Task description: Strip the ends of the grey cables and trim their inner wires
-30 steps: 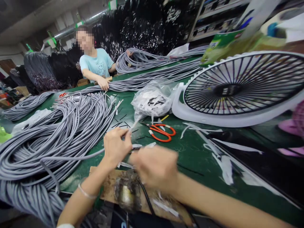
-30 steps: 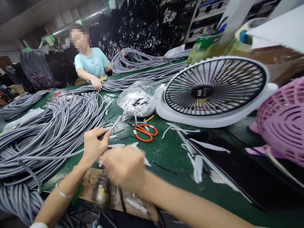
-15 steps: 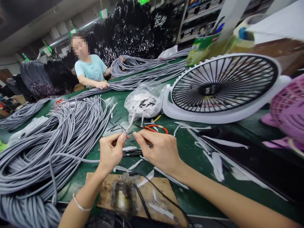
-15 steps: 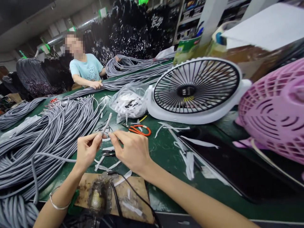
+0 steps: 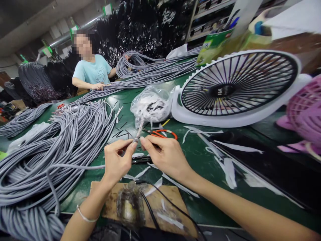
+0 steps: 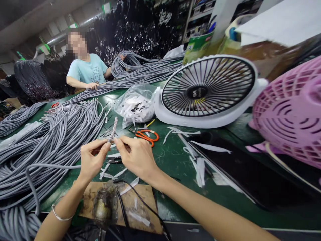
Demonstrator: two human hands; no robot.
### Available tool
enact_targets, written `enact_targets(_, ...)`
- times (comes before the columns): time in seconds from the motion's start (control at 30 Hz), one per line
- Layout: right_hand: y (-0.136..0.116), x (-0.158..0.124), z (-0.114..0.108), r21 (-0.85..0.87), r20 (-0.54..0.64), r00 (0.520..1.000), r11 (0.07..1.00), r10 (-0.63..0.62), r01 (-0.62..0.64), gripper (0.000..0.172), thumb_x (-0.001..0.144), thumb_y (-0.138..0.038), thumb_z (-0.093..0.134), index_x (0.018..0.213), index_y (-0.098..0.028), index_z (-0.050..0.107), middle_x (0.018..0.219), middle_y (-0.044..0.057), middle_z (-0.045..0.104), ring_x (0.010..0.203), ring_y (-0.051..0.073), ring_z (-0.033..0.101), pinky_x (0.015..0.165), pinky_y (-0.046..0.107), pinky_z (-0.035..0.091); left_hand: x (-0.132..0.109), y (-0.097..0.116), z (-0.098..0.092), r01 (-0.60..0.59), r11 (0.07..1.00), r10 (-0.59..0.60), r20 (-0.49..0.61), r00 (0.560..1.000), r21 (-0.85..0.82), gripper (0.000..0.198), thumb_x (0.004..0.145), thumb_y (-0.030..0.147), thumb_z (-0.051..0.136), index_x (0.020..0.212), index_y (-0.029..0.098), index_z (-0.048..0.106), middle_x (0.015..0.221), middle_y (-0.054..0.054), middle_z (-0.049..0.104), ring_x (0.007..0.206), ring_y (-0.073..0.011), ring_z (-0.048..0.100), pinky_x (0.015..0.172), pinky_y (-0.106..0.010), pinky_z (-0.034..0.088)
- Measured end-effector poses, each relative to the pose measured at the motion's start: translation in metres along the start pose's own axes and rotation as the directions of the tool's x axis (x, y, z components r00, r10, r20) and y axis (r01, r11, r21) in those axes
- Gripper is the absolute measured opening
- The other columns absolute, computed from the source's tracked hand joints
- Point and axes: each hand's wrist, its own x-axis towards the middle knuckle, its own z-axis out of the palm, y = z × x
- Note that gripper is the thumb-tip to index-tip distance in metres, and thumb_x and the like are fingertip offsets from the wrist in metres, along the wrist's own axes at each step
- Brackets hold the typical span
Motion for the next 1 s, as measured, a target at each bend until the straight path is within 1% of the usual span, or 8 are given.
enact_targets(0.1,0.002,0.001,0.000,0.067,0.049,0.997,0.996,0.052,-0.055,0.045,0.088,-0.034,0.037,0.048,-0.017,0.047,0.039,-0.005,0.041,0.035,0.006,0.035,0.039,0.018,0.026,-0.001,0.001,0.000,-0.096,0.984,0.101,-0.029,0.994,0.147,0.019,0.077,0.027,0.058,0.081,0.015,0.073,0.062,-0.004,0.065,0.050,-0.0102,0.050,0.046,-0.020,0.037)
enact_targets(0.23,-0.005,-0.007,0.001,-0.171,-0.104,0.984,0.977,-0.144,0.125,0.039,0.088,-0.027,0.042,0.052,-0.016,0.053,0.043,-0.002,0.051,0.038,0.007,0.040,0.044,0.022,0.026,-0.003,0.002,0.002,-0.141,0.951,0.156,-0.034,0.987,0.274,0.018,0.077,0.021,0.056,0.079,0.015,0.073,0.056,-0.003,0.064,0.045,-0.0093,0.049,0.046,-0.020,0.036)
enact_targets(0.3,-0.014,-0.014,0.003,-0.237,-0.143,0.939,0.932,-0.313,0.275,0.036,0.088,-0.022,0.043,0.055,-0.016,0.055,0.047,0.000,0.056,0.041,0.008,0.046,0.047,0.022,0.027,-0.001,-0.002,0.002,-0.094,0.946,0.114,-0.047,0.992,0.309,0.018,0.075,0.019,0.056,0.077,0.014,0.073,0.056,-0.004,0.065,0.046,-0.0102,0.051,0.049,-0.021,0.038)
enact_targets(0.43,-0.024,-0.021,0.004,-0.139,-0.093,0.825,0.828,-0.557,0.544,0.039,0.089,-0.022,0.040,0.053,-0.017,0.055,0.043,-0.002,0.053,0.042,0.009,0.046,0.049,0.022,0.028,0.007,-0.008,-0.001,0.086,0.971,-0.083,-0.023,0.996,0.224,0.022,0.075,0.022,0.054,0.068,0.013,0.072,0.057,-0.004,0.063,0.050,-0.0113,0.051,0.052,-0.022,0.037)
enact_targets(0.53,-0.014,-0.013,0.003,-0.246,-0.137,0.915,0.908,-0.380,0.340,0.036,0.089,-0.023,0.042,0.057,-0.016,0.058,0.047,-0.001,0.057,0.044,0.009,0.051,0.048,0.022,0.028,0.009,-0.004,-0.005,0.146,0.989,-0.146,0.043,0.988,0.005,0.030,0.078,0.030,0.050,0.066,0.011,0.070,0.046,0.001,0.048,0.043,-0.0074,0.036,0.044,-0.020,0.028)
enact_targets(0.63,0.001,-0.001,0.000,-0.364,-0.189,0.944,0.912,-0.271,0.188,0.038,0.088,-0.027,0.045,0.052,-0.017,0.055,0.044,-0.002,0.056,0.040,0.008,0.048,0.045,0.022,0.025,0.006,0.002,-0.008,0.167,0.977,-0.157,0.084,0.984,-0.131,0.035,0.079,0.037,0.050,0.064,0.010,0.067,0.045,0.004,0.034,0.041,-0.0052,0.023,0.040,-0.020,0.019)
enact_targets(0.8,0.004,0.002,-0.003,-0.383,-0.182,0.936,0.899,-0.300,0.214,0.039,0.089,-0.028,0.043,0.054,-0.017,0.057,0.047,-0.002,0.059,0.042,0.008,0.052,0.045,0.022,0.026,0.002,0.003,-0.008,0.167,0.972,-0.151,0.101,0.983,-0.166,0.036,0.078,0.041,0.053,0.064,0.010,0.066,0.047,0.003,0.035,0.042,-0.0051,0.024,0.039,-0.020,0.018)
enact_targets(1.0,0.001,0.001,-0.004,-0.406,-0.171,0.932,0.885,-0.320,0.229,0.037,0.088,-0.026,0.044,0.055,-0.017,0.057,0.047,-0.002,0.058,0.042,0.009,0.052,0.046,0.023,0.025,0.000,0.005,-0.006,0.084,0.996,-0.083,0.053,0.995,-0.021,0.032,0.080,0.033,0.051,0.069,0.010,0.070,0.053,-0.001,0.056,0.045,-0.0078,0.041,0.044,-0.020,0.031)
